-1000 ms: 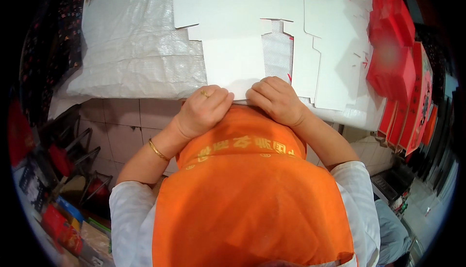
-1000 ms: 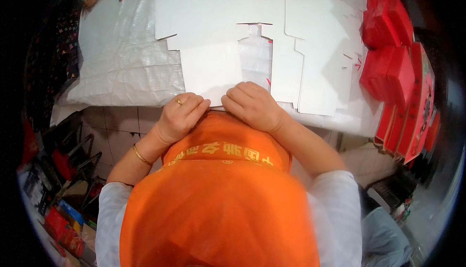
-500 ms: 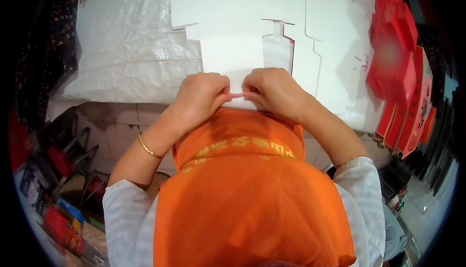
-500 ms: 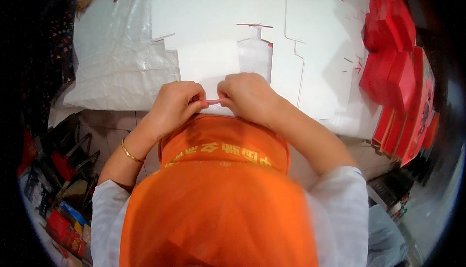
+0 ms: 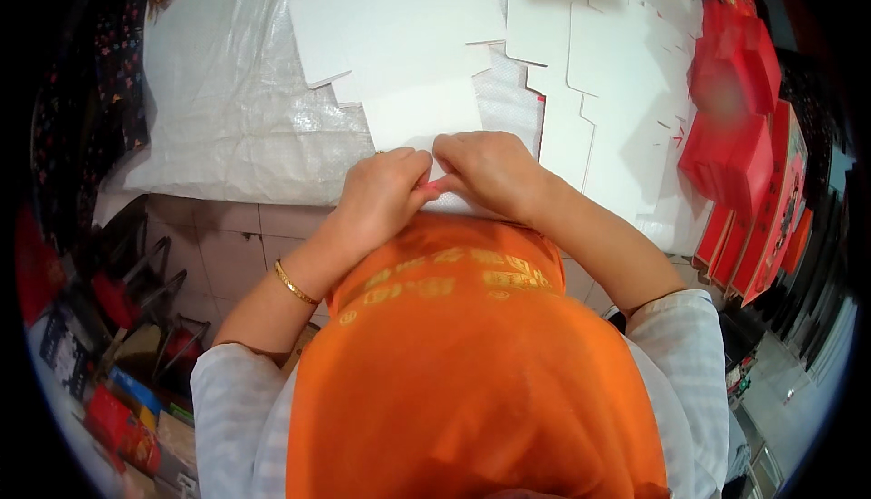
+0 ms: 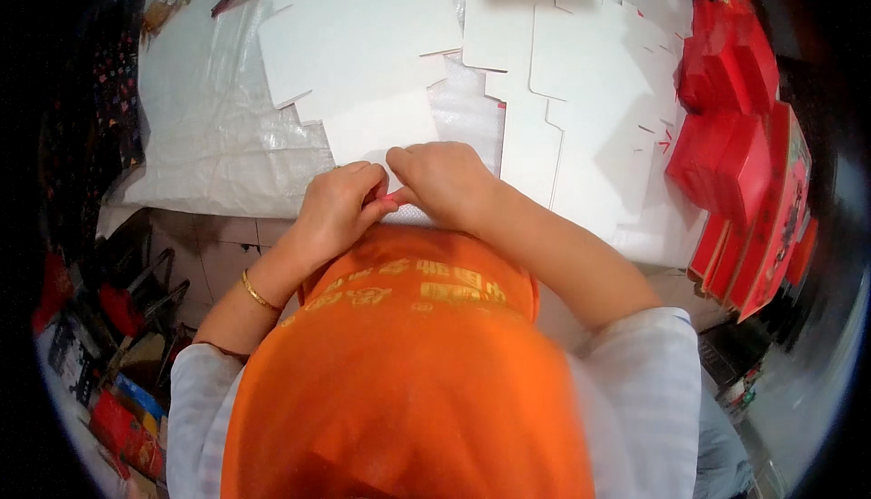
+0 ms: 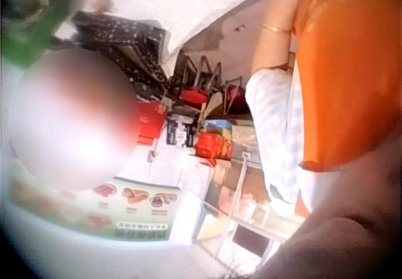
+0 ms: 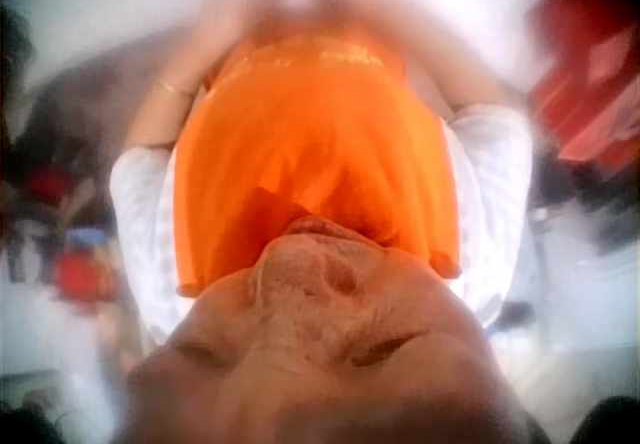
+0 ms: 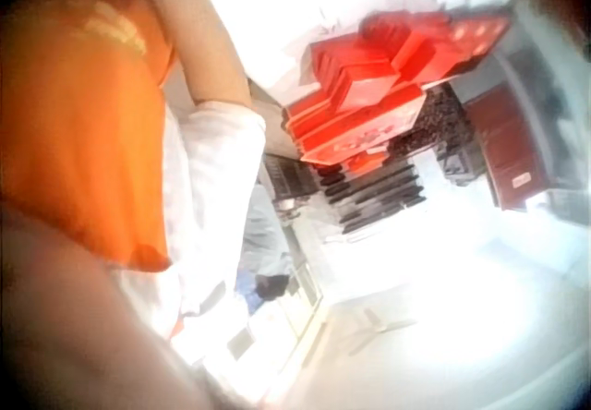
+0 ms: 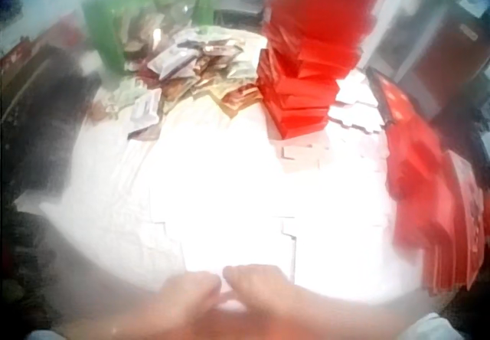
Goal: The person assembles small red boxes by folding flat white cardboard pieces and inserting them into red sleeves. They repeatedly pick up a flat piece, fold it into a box shape, and slide it into a red cover, stacking the finished units on the table.
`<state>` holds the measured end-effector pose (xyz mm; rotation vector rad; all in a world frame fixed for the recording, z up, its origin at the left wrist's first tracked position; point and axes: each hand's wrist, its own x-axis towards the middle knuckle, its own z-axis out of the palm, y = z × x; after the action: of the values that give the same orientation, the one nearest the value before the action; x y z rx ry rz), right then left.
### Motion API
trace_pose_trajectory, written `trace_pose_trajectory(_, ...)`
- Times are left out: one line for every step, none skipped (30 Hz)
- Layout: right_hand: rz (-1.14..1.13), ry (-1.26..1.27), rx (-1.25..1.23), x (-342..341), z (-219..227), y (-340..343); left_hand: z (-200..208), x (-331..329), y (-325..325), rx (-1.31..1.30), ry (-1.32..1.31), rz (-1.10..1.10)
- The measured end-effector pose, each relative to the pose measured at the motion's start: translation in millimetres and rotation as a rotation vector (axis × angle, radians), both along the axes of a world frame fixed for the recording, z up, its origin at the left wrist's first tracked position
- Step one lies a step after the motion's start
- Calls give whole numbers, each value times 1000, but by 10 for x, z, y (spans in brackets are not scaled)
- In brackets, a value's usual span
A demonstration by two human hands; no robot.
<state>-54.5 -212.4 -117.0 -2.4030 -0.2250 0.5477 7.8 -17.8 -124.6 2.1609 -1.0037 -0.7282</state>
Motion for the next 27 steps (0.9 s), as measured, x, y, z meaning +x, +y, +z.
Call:
trace_pose_trajectory(17,44,-22,8,10,-6,0,11,2,-9,-5,-3)
trace_pose_trajectory(24,12,-5,2,19,-15,3,20,6,-12,-3,-16)
trace_pose_trajectory(35,-50,38,-23,35,-37,13,17,14,-31,-4,-21)
trace_pose_trajectory(41,-79,23,-64,47,-57,17,21,18,-52,-7,-24)
trace_pose_trajectory(57,-122,29,-121,71,-102,33,0,31,-11,-5,-20)
trace_pose_trajectory(72,-97,4,-178,87,-148,39,-6,36,-28,-23,-8)
trace_pose_trajectory(28,-82,19,-232,94,-177,48,-23,44,-38,-32,-6)
trace_pose_trajectory(22,-161,42,-269,82,-181,54,-34,49,-55,-37,-7)
trace_pose_trajectory(5,-187,25,-300,69,-183,60,-56,58,-50,-30,-6)
trace_pose_trajectory(-8,-218,8,-322,49,-181,62,-74,68,-55,-26,1)
trace_pose_trajectory(-40,-198,-1,-345,37,-190,58,-80,74,-61,-21,16)
trace_pose_trajectory(-66,-199,10,-360,23,-188,55,-91,83,-65,-31,20)
trace_pose_trajectory(-88,-225,36,-371,13,-181,63,-118,114,-67,-35,31)
trace_pose_trajectory(-90,-218,13,-379,6,-175,69,-140,141,-67,-39,43)
trace_pose_trajectory(-95,-233,2,-388,5,-167,72,-160,168,-59,-61,50)
trace_pose_trajectory(-100,-250,-9,-392,9,-165,77,-181,197,-51,-82,57)
trace_pose_trajectory(-107,-241,-11,-390,17,-161,75,-196,212,-47,-103,66)
trace_pose_trajectory(-115,-233,-12,-386,29,-164,71,-207,222,-59,-98,81)
trace_pose_trajectory(-119,-209,-17,-377,45,-159,73,-218,235,-73,-94,101)
trace_pose_trajectory(-137,-178,-10,-357,60,-155,71,-217,237,-85,-91,122)
trace_pose_trajectory(-156,-134,-9,-327,79,-154,71,-206,238,-65,-69,155)
trace_pose_trajectory(-174,-60,-18,-293,97,-148,70,-186,231,-47,-47,188)
trace_pose_trajectory(-166,-21,-23,-246,115,-155,74,-164,226,-26,-14,220)
trace_pose_trajectory(-158,49,-38,-187,134,-175,76,-126,221,-19,-7,214)
trace_pose_trajectory(-159,99,-55,-128,148,-182,70,-67,206,-13,8,206)
trace_pose_trajectory(-117,136,-98,-74,157,-176,67,-16,192,-11,18,199)
trace_pose_trajectory(-86,150,-144,-19,162,-169,67,27,182,26,35,171)
